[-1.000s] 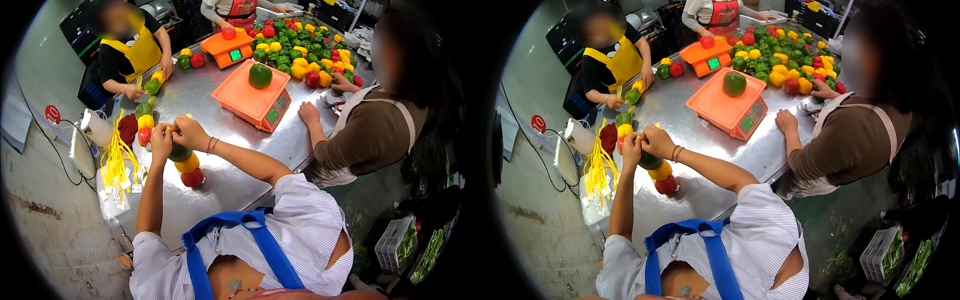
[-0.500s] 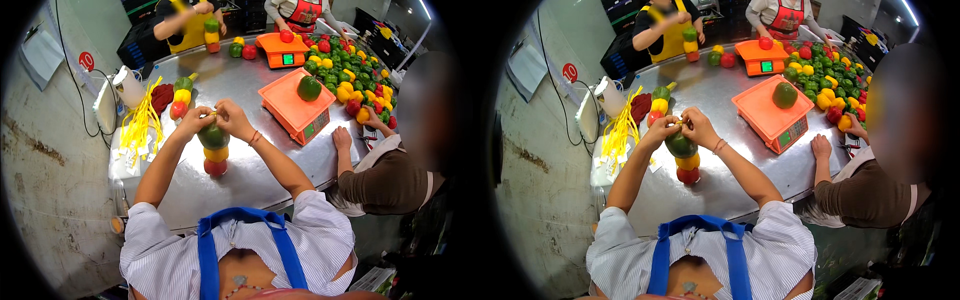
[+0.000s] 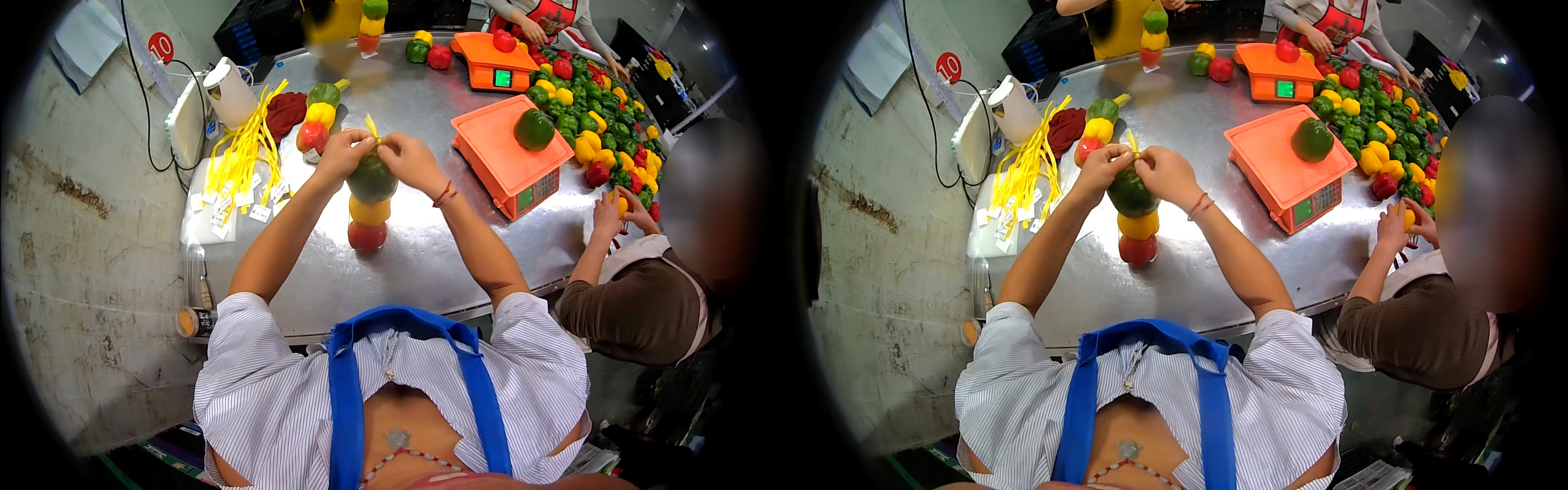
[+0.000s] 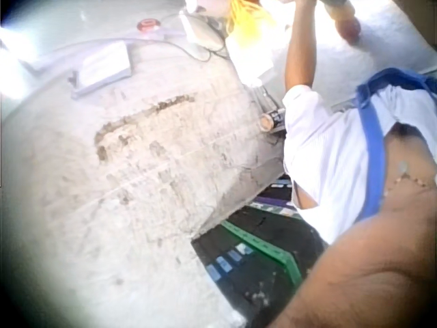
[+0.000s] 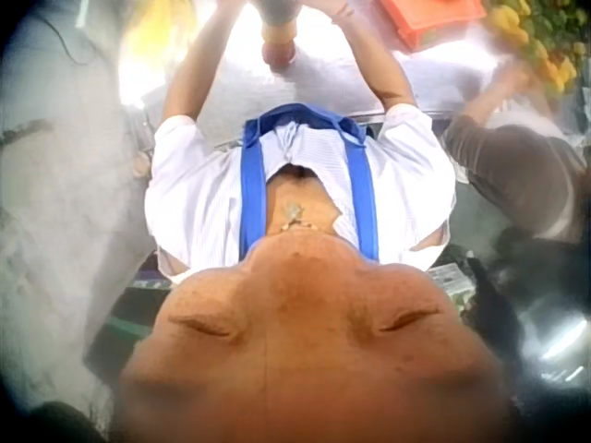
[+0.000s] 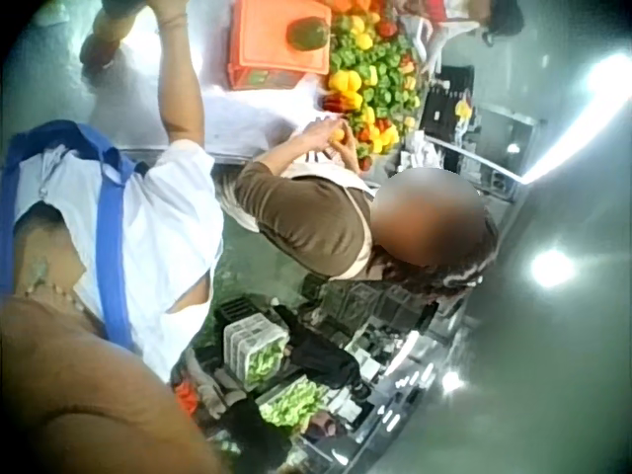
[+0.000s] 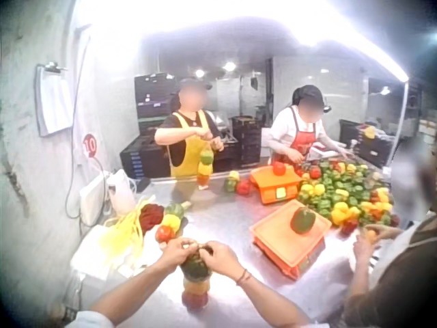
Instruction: The person selects green, yellow, and red bell peppers from a pile, places them on a digital scale, and then bundles them together using a yellow plastic tie. The person repeats this process multiple times, creating several bundles of three peppers each.
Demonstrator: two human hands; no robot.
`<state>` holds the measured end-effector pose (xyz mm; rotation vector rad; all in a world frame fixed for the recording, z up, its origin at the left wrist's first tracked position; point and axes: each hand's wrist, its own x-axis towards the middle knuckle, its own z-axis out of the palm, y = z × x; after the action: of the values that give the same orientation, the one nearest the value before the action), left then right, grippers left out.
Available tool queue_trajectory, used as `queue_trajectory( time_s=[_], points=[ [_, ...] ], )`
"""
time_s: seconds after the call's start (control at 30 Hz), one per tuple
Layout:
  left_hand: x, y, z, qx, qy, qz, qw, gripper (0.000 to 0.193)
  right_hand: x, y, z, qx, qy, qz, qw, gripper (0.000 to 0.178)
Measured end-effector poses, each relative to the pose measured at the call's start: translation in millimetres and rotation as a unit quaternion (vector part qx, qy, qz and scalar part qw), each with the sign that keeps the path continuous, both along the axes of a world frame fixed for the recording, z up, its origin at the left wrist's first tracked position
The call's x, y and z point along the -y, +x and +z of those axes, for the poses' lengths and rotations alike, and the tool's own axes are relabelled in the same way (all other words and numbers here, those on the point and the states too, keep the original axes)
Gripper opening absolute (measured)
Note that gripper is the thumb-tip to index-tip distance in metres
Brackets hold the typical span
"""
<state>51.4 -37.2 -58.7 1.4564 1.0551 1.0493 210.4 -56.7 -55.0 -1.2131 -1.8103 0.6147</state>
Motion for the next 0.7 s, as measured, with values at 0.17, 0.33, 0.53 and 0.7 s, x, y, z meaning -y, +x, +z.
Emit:
queue_trajectory(
  time_s=[0.17,0.33,0.53,0.7],
  points=[
    [8,6,-3,-0.033,0.115,0.032,0.992,0.015,-9,7,1,-0.058,-0.058,0.048,0.995,0.026],
    [15,15,-5,-0.047,0.185,0.073,0.979,0.014,-7,1,-13,-0.135,0.001,0.001,0.991,0.02],
    [11,14,-16,-0.026,0.158,0.111,0.981,0.016,12,-15,-18,-0.193,0.071,-0.073,0.976,0.014],
    [11,11,-17,-0.039,0.151,0.1,0.983,0.016,15,-14,1,-0.099,0.06,-0.048,0.992,0.011]
  ],
)
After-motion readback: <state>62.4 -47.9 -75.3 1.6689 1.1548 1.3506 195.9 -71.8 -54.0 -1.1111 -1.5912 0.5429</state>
